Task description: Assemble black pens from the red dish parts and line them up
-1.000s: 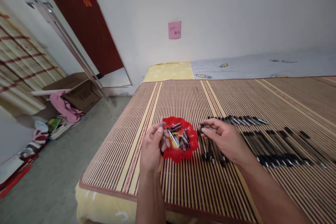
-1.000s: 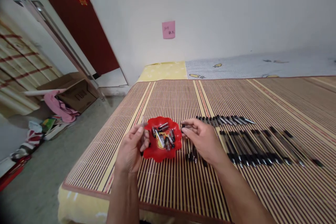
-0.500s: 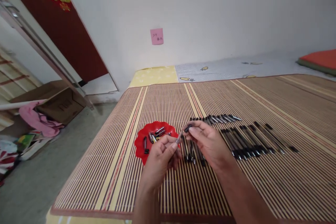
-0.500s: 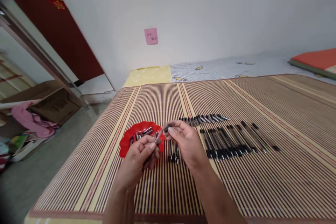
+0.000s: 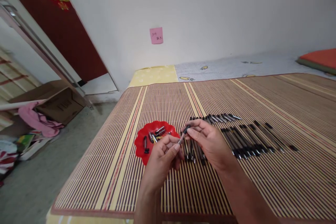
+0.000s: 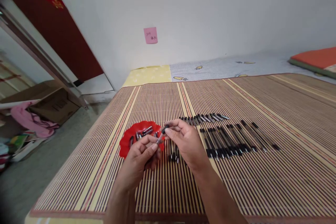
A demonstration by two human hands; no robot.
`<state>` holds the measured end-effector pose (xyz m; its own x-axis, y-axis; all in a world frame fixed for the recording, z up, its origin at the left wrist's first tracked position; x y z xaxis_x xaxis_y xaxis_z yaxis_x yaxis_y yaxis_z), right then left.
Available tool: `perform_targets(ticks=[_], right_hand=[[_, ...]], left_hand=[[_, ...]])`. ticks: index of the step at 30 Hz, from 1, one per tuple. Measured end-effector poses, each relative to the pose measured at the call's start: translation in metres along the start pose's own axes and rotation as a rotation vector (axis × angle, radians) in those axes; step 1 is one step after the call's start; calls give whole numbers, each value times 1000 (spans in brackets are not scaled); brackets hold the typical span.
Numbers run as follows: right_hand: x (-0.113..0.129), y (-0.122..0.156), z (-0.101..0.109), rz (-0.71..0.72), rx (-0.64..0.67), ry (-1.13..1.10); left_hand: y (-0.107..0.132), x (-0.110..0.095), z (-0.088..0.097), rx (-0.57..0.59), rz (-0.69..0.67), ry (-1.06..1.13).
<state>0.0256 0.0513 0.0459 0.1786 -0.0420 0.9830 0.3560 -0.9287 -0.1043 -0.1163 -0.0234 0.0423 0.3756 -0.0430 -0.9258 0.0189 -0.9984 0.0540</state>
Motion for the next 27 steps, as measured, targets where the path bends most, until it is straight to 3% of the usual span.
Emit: perform_targets(ticks=[6, 22, 24, 27], right_hand=[[4, 3, -3, 25, 96, 183], [9, 5, -11, 12, 231, 158], [9, 3, 1, 25, 176, 171], [7, -5, 31, 66, -90, 166]], left_hand=[[1, -3, -2, -69, -63, -47], [4, -6, -8, -141, -130, -18], [4, -10, -2, -179, -155, -41], [6, -15, 21, -354, -246, -65]])
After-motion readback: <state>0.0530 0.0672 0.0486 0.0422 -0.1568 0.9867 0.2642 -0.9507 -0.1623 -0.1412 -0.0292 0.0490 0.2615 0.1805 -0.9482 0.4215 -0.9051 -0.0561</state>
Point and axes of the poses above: each hand's wrist, its own y-axis away from the middle knuckle, its own z-axis out of the back of the hand, x = y × z, the point moved 2 cm from there along -y, towards the middle knuckle, and after that the axes turned 5 degrees about y, right-handed, at the moved point
